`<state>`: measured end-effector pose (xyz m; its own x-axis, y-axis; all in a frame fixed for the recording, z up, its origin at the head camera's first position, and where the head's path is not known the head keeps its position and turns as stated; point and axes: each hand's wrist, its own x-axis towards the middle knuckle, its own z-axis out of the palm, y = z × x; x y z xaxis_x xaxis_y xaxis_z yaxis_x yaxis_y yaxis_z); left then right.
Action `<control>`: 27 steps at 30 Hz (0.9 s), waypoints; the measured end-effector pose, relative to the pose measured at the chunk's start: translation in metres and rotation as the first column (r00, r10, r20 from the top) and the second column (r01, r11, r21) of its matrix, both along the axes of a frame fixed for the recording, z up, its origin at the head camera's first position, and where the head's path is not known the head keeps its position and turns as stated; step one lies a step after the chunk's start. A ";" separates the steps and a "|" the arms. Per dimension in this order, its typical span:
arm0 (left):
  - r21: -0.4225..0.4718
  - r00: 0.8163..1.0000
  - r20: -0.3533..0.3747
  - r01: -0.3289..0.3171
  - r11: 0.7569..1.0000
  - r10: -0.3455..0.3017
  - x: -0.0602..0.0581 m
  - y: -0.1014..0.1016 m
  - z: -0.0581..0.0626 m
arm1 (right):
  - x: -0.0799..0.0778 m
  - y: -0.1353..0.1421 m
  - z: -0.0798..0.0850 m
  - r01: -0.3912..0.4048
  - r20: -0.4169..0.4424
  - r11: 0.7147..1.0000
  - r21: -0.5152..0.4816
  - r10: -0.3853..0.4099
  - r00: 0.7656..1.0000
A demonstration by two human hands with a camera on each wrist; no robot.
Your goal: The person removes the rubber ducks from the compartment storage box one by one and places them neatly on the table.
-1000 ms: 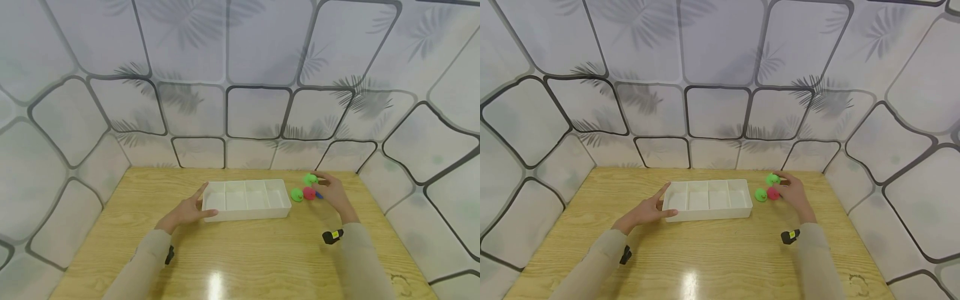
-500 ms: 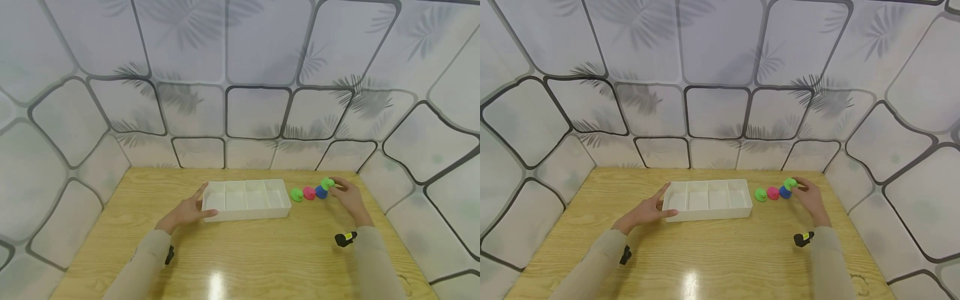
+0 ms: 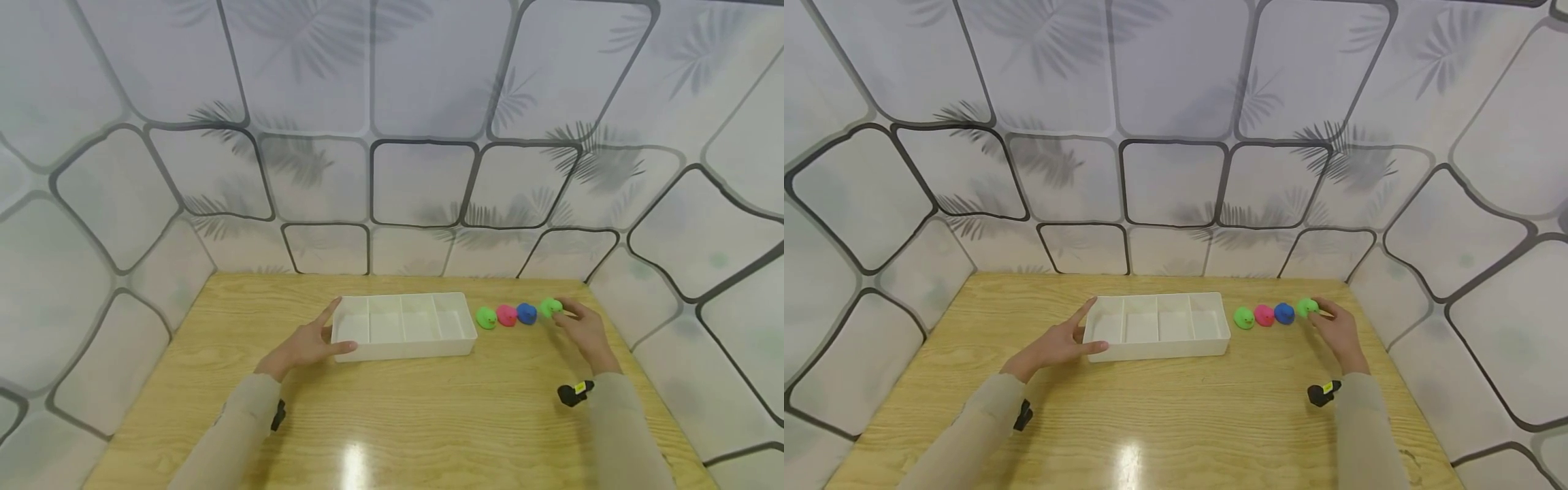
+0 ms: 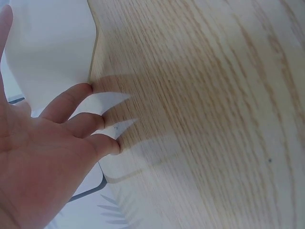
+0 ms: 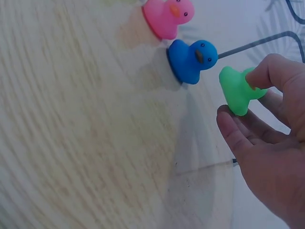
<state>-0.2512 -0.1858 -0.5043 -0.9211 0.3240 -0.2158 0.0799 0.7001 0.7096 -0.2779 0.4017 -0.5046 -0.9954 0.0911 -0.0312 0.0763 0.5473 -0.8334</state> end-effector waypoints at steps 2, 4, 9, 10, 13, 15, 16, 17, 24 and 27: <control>0.007 1.000 0.003 -0.001 1.000 0.001 0.000 0.000 0.000 | 0.000 0.002 -0.002 0.005 0.015 1.000 0.001 -0.005 1.000; 0.013 1.000 0.005 0.000 1.000 0.000 -0.001 0.000 -0.001 | 0.000 0.003 -0.003 0.005 0.036 1.000 0.011 -0.006 0.999; 0.017 1.000 0.005 0.003 1.000 -0.003 -0.001 0.000 -0.001 | 0.000 0.004 -0.005 0.000 0.060 0.999 0.052 -0.003 0.998; 0.018 1.000 0.005 0.003 1.000 -0.003 -0.001 0.000 -0.001 | -0.001 0.005 -0.005 -0.003 0.065 0.998 0.061 -0.001 0.998; 0.025 1.000 0.008 0.005 1.000 -0.005 -0.001 0.000 -0.001 | -0.001 0.006 -0.008 -0.020 0.090 0.996 0.092 0.012 0.996; 0.032 1.000 0.012 0.005 0.999 -0.006 -0.001 0.000 -0.001 | -0.001 0.008 -0.011 -0.035 0.102 0.993 0.109 0.024 0.994; 0.033 1.000 0.013 0.006 0.999 -0.006 -0.001 0.000 -0.001 | -0.002 0.008 -0.012 -0.042 0.108 0.992 0.119 0.030 0.994; 0.033 1.000 0.013 0.006 0.999 -0.006 0.000 0.000 -0.001 | -0.003 0.009 -0.014 -0.045 0.109 0.991 0.127 0.032 0.994; 0.024 1.000 0.008 -0.001 1.000 0.001 0.000 0.000 -0.001 | -0.007 0.009 -0.016 -0.071 0.125 0.982 0.175 0.049 0.991; 0.021 1.000 0.005 -0.001 1.000 0.001 0.001 0.000 0.000 | -0.008 0.008 -0.015 -0.089 0.144 0.979 0.183 0.063 0.988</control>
